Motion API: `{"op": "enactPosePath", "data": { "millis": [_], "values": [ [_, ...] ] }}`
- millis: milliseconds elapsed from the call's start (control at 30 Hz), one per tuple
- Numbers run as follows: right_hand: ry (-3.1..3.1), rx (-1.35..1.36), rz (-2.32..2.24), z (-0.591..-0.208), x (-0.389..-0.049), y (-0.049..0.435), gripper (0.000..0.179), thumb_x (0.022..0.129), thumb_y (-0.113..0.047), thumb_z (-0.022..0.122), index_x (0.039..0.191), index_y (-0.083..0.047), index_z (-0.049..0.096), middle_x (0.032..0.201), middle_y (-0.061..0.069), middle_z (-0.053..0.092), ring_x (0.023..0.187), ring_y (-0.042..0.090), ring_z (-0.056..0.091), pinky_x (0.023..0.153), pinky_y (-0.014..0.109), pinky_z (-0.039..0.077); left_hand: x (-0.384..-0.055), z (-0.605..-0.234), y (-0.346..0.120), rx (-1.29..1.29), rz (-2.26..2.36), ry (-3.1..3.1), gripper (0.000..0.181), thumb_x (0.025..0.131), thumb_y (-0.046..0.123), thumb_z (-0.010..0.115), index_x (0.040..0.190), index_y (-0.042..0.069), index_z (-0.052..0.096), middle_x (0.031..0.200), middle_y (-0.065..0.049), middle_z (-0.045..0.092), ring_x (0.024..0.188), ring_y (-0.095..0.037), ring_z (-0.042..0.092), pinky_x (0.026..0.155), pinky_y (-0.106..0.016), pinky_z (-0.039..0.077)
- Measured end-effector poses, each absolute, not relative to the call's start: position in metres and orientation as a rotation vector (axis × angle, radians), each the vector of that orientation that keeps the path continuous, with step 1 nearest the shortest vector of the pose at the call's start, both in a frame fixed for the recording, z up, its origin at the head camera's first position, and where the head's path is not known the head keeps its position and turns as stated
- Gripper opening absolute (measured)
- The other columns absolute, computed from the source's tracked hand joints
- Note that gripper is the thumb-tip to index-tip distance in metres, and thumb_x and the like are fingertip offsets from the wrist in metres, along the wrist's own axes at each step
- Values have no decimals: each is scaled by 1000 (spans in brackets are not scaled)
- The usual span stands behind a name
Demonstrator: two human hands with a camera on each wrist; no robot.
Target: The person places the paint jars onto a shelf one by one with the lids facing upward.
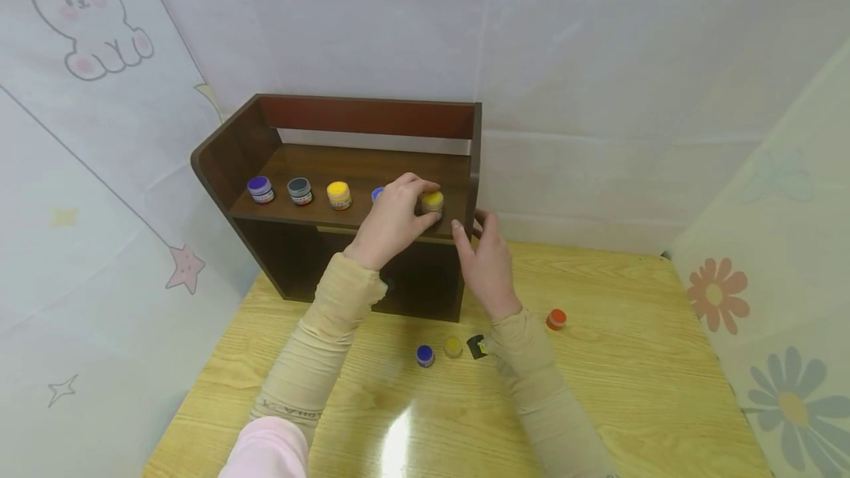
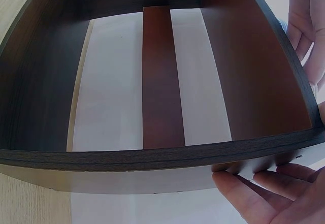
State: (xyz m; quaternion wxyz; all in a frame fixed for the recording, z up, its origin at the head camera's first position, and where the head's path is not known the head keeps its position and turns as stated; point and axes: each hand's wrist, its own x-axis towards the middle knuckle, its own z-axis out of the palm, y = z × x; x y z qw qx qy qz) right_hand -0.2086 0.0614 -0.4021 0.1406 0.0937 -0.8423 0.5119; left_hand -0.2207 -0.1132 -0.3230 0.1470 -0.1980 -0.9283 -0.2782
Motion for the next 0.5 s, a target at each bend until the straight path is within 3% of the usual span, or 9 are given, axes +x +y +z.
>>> {"op": "enactPosePath", "data": {
  "millis": [167,333,500],
  "values": [
    [-2432,268,1472,-402,-208,61,56,105,-43,54,142,-2,43,146,22,51,122,39,59,93,53,53,-220,-324,-113,-560,-828,-2663,52,90,22,82,134,1,63,125,-12,63,98,-20,61,83,-31,52],
    [-2440,267,1464,-401,-208,61,57,105,-42,54,142,-1,43,147,22,50,123,39,59,93,54,52,-216,-324,-114,-557,-903,-2610,76,89,40,81,147,4,51,140,-12,56,125,-25,56,103,-36,47],
    [-2441,270,1470,-401,-207,61,59,105,-44,53,143,-1,42,148,22,49,123,39,59,93,54,52,-211,-318,-116,-581,-927,-2476,71,92,44,76,147,7,52,142,-9,56,130,-23,53,106,-38,44]
  ]
}}
